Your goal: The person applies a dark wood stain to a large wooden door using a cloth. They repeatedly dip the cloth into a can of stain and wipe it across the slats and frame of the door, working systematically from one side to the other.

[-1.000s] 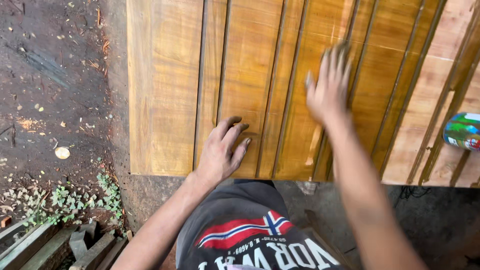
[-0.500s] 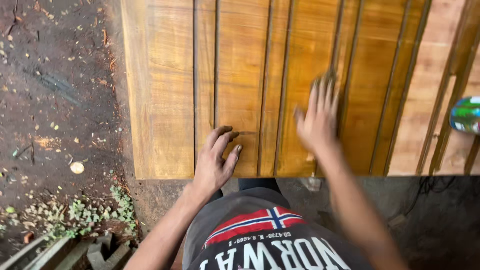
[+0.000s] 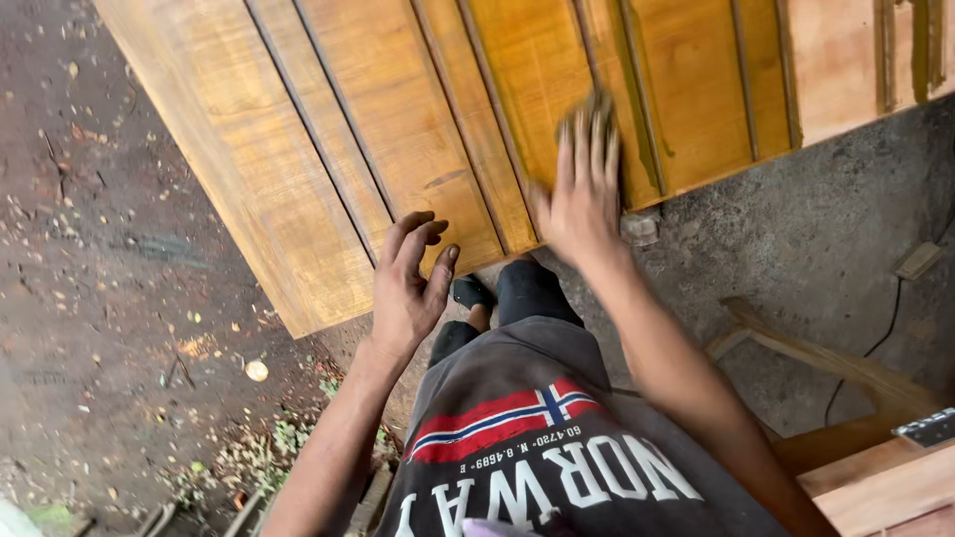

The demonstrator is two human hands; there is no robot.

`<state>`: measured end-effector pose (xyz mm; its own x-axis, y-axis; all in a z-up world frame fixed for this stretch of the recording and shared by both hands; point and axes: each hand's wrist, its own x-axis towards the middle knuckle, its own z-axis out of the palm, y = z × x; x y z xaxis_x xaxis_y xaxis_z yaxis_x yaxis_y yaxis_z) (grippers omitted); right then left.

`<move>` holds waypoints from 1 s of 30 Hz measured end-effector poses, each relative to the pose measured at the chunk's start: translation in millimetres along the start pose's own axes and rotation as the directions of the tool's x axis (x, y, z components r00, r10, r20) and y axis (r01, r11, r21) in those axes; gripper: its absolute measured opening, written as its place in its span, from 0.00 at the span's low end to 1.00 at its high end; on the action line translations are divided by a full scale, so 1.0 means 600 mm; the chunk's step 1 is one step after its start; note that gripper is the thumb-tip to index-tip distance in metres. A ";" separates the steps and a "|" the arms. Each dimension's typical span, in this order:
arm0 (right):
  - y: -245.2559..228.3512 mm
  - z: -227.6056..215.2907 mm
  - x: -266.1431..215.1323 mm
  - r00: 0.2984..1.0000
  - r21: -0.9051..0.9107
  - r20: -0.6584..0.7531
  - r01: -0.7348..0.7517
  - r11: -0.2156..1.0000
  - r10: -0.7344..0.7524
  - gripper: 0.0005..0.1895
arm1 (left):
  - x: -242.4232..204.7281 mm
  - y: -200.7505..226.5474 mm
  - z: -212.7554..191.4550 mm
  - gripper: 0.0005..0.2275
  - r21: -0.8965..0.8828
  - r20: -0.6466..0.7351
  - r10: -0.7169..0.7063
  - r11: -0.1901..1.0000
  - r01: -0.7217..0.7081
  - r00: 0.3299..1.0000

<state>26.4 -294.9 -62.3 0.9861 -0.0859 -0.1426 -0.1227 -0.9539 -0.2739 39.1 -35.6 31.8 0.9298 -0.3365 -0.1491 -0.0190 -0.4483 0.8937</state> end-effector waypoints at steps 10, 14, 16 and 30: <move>0.094 0.030 0.082 0.962 -0.113 0.127 -0.227 0.967 0.241 0.43 | -0.019 -0.004 -0.007 0.13 0.109 0.027 0.112 0.987 -0.115 0.993; 0.107 -0.005 0.099 0.979 -0.038 0.164 -0.120 0.992 0.124 0.41 | -0.020 -0.002 -0.002 0.12 0.105 0.081 0.033 0.994 -0.041 0.996; 0.102 -0.029 0.013 0.992 -0.053 0.121 -0.032 0.998 0.038 0.41 | -0.019 -0.002 -0.008 0.12 0.079 0.039 0.093 0.992 -0.096 0.995; 0.157 -0.035 0.516 0.976 -0.129 0.022 0.219 0.967 -0.218 0.40 | 0.052 -0.029 0.000 0.12 0.057 -0.143 -0.035 0.997 0.043 0.989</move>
<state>322.4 -417.5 -112.6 0.9864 0.1303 -0.1006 0.1116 -0.9785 -0.1734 68.5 -38.4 11.3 0.9729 -0.1990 -0.1181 0.0003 -0.5092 0.8606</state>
